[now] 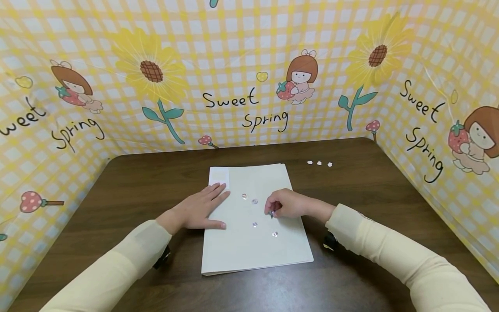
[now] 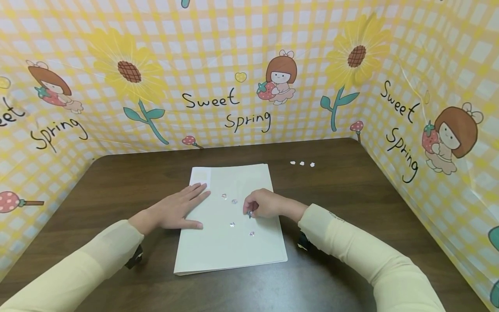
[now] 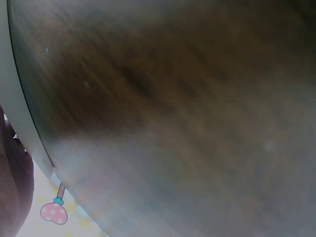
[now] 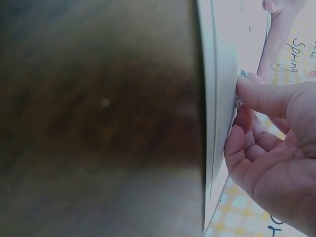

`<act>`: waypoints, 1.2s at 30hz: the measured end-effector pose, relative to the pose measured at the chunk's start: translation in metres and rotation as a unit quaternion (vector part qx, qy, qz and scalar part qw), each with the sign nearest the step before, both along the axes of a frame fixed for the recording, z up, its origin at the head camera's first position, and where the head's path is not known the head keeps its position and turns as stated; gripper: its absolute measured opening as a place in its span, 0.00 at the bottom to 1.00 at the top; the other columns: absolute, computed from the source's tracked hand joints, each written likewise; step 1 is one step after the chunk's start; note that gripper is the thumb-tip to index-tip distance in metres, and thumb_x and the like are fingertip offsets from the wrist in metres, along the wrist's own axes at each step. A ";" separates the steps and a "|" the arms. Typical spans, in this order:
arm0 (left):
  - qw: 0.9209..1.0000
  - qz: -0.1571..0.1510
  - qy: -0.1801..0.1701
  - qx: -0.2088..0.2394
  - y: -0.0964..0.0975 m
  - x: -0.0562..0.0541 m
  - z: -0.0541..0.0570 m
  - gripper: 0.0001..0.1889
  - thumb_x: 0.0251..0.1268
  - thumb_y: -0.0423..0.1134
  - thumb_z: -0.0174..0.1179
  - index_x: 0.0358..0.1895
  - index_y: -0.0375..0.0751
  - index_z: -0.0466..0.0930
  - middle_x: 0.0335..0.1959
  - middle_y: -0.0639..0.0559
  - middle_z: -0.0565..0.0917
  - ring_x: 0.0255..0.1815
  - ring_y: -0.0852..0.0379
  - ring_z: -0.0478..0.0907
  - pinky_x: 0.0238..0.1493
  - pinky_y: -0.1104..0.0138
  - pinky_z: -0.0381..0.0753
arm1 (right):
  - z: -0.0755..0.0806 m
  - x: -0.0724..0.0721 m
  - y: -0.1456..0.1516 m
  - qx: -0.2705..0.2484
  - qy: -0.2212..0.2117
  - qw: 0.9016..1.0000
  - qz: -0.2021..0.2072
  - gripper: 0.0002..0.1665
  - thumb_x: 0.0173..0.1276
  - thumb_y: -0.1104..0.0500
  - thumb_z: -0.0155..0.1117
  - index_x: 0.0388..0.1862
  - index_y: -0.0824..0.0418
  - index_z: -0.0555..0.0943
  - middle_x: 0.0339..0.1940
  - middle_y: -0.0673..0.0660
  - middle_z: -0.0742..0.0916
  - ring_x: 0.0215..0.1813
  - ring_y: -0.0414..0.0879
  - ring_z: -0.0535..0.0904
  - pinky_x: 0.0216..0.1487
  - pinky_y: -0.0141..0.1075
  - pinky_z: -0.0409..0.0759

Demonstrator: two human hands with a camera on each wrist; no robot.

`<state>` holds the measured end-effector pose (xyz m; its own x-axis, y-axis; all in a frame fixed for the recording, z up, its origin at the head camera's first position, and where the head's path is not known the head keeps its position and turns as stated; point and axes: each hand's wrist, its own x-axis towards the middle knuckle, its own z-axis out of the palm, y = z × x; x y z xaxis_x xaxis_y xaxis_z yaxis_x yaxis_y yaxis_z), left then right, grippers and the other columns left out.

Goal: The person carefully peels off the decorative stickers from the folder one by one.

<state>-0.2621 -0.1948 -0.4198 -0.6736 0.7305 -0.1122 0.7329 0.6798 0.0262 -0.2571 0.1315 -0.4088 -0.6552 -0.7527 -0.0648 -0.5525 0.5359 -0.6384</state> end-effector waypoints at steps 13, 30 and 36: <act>1.000 0.003 -0.001 -0.003 -0.001 -0.001 -0.002 0.56 0.56 0.81 0.38 0.79 0.43 0.46 0.79 0.43 0.45 0.78 0.46 0.40 0.73 0.54 0.48 | 0.003 -0.001 -0.002 0.023 -0.008 1.000 0.016 0.11 0.64 0.72 0.65 0.38 0.58 0.84 0.30 0.48 0.79 0.33 0.41 0.71 0.37 0.31 0.72; 1.000 0.004 -0.003 0.003 -0.001 -0.001 -0.001 0.56 0.56 0.81 0.39 0.78 0.43 0.46 0.79 0.43 0.45 0.78 0.46 0.39 0.72 0.53 0.48 | 0.002 -0.001 0.000 0.027 0.002 1.000 0.009 0.09 0.64 0.70 0.67 0.36 0.56 0.84 0.33 0.49 0.79 0.35 0.42 0.71 0.38 0.34 0.73; 1.000 0.004 -0.004 0.001 0.000 -0.001 -0.001 0.56 0.57 0.80 0.40 0.78 0.43 0.46 0.79 0.43 0.45 0.78 0.46 0.40 0.73 0.54 0.48 | 0.003 -0.001 0.000 0.022 -0.006 1.000 0.012 0.09 0.63 0.70 0.67 0.36 0.56 0.83 0.30 0.48 0.79 0.34 0.42 0.71 0.37 0.33 0.72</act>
<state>-0.2626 -0.1949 -0.4203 -0.6790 0.7250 -0.1156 0.7269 0.6860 0.0327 -0.2576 0.1320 -0.4055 -0.6356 -0.7647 -0.1058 -0.5587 0.5502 -0.6205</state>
